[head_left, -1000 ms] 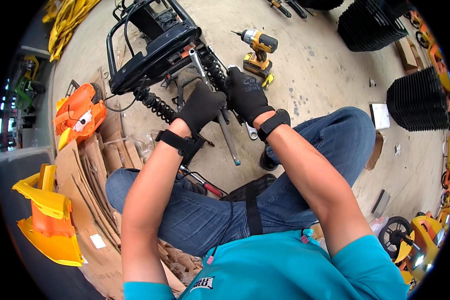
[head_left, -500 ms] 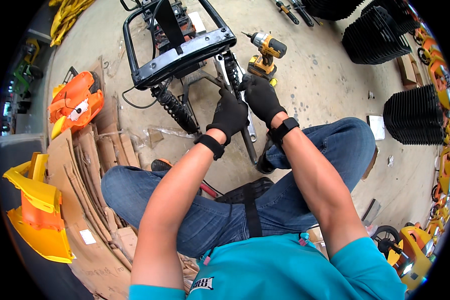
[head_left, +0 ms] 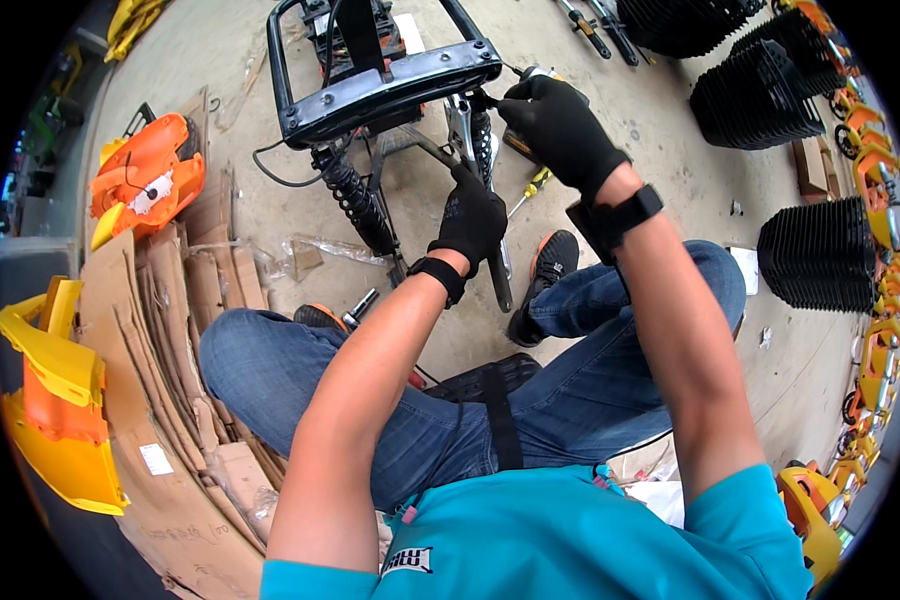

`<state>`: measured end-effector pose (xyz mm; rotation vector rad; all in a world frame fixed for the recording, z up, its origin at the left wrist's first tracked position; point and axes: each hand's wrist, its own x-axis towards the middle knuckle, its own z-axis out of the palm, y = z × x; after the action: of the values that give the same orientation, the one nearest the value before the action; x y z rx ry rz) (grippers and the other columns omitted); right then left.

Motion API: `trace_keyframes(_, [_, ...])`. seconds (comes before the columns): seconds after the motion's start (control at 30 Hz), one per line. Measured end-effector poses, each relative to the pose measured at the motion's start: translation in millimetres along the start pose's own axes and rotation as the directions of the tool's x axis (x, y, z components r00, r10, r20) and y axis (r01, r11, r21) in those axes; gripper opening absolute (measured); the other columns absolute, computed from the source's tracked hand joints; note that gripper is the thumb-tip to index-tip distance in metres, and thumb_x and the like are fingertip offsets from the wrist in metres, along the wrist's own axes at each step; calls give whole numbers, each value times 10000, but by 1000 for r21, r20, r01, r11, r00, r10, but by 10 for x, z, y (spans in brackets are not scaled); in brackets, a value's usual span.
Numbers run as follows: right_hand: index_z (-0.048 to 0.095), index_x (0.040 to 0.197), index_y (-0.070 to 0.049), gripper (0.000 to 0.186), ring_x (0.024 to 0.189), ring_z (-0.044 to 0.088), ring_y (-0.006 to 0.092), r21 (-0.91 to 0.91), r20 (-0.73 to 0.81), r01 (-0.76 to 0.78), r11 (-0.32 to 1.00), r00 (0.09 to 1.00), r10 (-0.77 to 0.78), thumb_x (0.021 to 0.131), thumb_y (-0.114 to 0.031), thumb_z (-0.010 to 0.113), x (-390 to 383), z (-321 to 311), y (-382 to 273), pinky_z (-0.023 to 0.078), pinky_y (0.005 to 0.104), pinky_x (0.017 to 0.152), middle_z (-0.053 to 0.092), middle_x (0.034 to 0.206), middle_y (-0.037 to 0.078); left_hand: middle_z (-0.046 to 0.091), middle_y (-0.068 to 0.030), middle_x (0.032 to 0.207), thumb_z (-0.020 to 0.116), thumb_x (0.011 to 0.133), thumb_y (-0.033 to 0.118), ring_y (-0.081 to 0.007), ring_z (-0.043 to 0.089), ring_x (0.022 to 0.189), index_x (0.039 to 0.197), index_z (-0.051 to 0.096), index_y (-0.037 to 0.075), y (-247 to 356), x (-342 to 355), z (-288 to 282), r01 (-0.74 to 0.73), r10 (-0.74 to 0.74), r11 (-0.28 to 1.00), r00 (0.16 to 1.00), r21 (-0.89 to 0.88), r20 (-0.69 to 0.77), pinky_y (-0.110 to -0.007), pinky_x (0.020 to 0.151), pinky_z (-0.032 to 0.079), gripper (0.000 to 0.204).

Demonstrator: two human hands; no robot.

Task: The person installs components onto a motorcycle frame by using a wrench and a socket wrench to secure bolts on the shock absorbers, then uses an electric screwdriver to tighten fasteners.

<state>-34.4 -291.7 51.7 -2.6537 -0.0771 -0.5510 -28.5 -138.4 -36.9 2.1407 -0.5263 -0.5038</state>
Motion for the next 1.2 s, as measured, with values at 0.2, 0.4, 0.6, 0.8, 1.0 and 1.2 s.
trace_keyframes(0.2, [591, 886, -5, 158, 706, 609, 338, 139, -285, -253, 957, 916, 283, 861, -161, 593, -94, 120, -234, 470, 398, 631, 621, 753, 179, 600, -338, 860, 502, 806, 75, -457, 607, 792, 1286, 202, -105, -38, -9, -7, -13, 13, 1000, 1000, -23, 7, -489, 699, 493, 594])
trace_keyframes(0.4, [577, 917, -37, 189, 759, 624, 365, -2, -265, -343, 940, 906, 330, 889, -221, 542, 71, 52, -151, 476, 445, 663, 645, 775, 199, 599, -338, 861, 496, 808, 75, -456, 607, 789, 1272, 214, -111, -48, 7, 10, -2, 2, 1000, 1000, -10, 9, -488, 697, 493, 574])
trace_keyframes(0.6, [614, 860, 2, 256, 765, 625, 379, -90, -64, -305, 948, 952, 301, 861, -240, 530, 540, -48, 160, 486, 439, 713, 647, 777, 211, 598, -334, 859, 493, 813, 87, -458, 604, 785, 1246, 242, -116, -30, -13, 45, 34, -34, 999, 999, -16, 21, -490, 691, 489, 540])
trace_keyframes(0.8, [657, 659, 3, 306, 728, 613, 414, -222, 214, -103, 970, 965, 151, 770, -252, 531, 1029, -74, 499, 493, 455, 681, 615, 742, 262, 595, -328, 815, 487, 811, 93, -462, 597, 761, 1255, 227, -138, -65, 2, 109, 9, -8, 999, 1000, -30, 22, -499, 671, 482, 563])
trace_keyframes(1.0, [645, 773, 31, 259, 748, 611, 376, -243, 177, 53, 969, 984, -10, 803, -189, 512, 1007, 22, 719, 484, 412, 692, 622, 788, 236, 583, -307, 777, 528, 818, 145, -458, 605, 695, 1026, 317, -52, -134, 29, 141, -34, 34, 999, 999, 5, -31, -478, 632, 484, 356])
trace_keyframes(1.2, [651, 963, -52, 176, 769, 628, 292, -211, 313, 60, 976, 950, 9, 842, -123, 544, 699, -238, 822, 504, 354, 686, 631, 847, 134, 573, -183, 710, 516, 815, 131, -271, 621, 529, 1011, 338, -46, -205, 65, 77, -1, 9, 964, 1000, -267, 30, -374, 479, 508, 318])
